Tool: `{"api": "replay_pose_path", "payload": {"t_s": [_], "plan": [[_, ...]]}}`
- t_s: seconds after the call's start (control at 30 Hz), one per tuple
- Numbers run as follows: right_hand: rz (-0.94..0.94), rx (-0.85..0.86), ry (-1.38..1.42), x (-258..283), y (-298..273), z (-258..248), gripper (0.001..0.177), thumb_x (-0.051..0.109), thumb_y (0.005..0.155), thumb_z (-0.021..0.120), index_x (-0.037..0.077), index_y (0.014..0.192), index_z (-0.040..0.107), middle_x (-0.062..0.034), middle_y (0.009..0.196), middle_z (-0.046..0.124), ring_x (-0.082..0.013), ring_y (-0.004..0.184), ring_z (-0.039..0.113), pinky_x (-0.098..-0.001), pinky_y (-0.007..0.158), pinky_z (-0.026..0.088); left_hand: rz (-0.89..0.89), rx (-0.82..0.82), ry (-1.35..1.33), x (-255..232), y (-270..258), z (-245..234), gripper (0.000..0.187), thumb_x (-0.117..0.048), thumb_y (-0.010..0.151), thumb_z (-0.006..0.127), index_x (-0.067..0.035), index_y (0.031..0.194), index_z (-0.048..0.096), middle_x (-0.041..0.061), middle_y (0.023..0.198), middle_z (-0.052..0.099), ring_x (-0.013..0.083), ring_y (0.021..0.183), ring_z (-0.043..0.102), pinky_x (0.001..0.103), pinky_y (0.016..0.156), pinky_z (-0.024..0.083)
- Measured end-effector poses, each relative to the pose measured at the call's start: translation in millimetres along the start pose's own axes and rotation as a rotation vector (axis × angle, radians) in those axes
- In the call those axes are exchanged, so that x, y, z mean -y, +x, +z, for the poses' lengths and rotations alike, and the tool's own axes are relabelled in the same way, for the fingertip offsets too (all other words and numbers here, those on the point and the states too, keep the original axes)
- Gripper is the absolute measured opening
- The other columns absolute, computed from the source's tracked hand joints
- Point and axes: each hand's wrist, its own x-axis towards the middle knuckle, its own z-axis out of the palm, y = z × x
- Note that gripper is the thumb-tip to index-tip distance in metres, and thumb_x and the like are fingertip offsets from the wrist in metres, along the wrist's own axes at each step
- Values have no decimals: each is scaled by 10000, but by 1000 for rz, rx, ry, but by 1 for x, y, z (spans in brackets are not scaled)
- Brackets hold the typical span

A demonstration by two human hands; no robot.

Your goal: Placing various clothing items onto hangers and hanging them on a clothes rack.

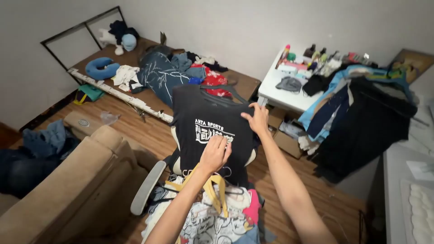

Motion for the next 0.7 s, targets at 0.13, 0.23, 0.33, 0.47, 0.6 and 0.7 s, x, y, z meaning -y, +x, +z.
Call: {"api": "replay_pose_path", "payload": {"t_s": [0.13,0.23,0.33,0.47,0.6,0.7], "plan": [[-199,-207,130,8,-13,-9,692,271,709,800,41,1321,572,-238,1187,647,-456,1111,557,-526,930,418,63,-29,54,16,25,21,322,-164,957,665,79,1163,613,257,1178,616,425,1154,593,478,1064,467],[-183,-6,132,11,-29,-18,299,161,811,723,90,1100,695,-171,1066,712,-383,1064,660,-451,948,514,52,3,52,27,39,42,446,-173,957,646,123,1278,555,314,1291,560,459,1248,544,474,1102,440],[-208,84,18,39,-46,-37,227,150,838,729,79,1053,722,-172,925,729,-390,964,674,-485,864,494,-1,36,61,31,46,49,521,-174,964,629,142,1359,503,337,1353,511,476,1297,495,479,1116,419],[-220,56,274,59,-83,-55,225,203,942,706,49,1105,718,-236,910,700,-422,876,685,-436,706,543,-128,142,67,8,40,28,471,-142,977,642,73,1371,499,278,1378,518,440,1339,479,515,1155,382],[-125,195,291,100,-134,-96,279,312,898,744,65,1028,760,-198,690,672,-282,591,707,-377,555,515,-213,-264,46,-8,34,-39,608,-95,876,719,68,1402,462,306,1431,460,475,1380,429,510,1184,361],[1,472,346,98,-179,-108,262,338,883,739,86,929,794,-124,547,658,-141,463,650,-325,485,492,-249,-339,121,-28,21,-116,866,-135,748,763,158,1453,355,383,1446,397,535,1350,395,537,1139,322]]}}
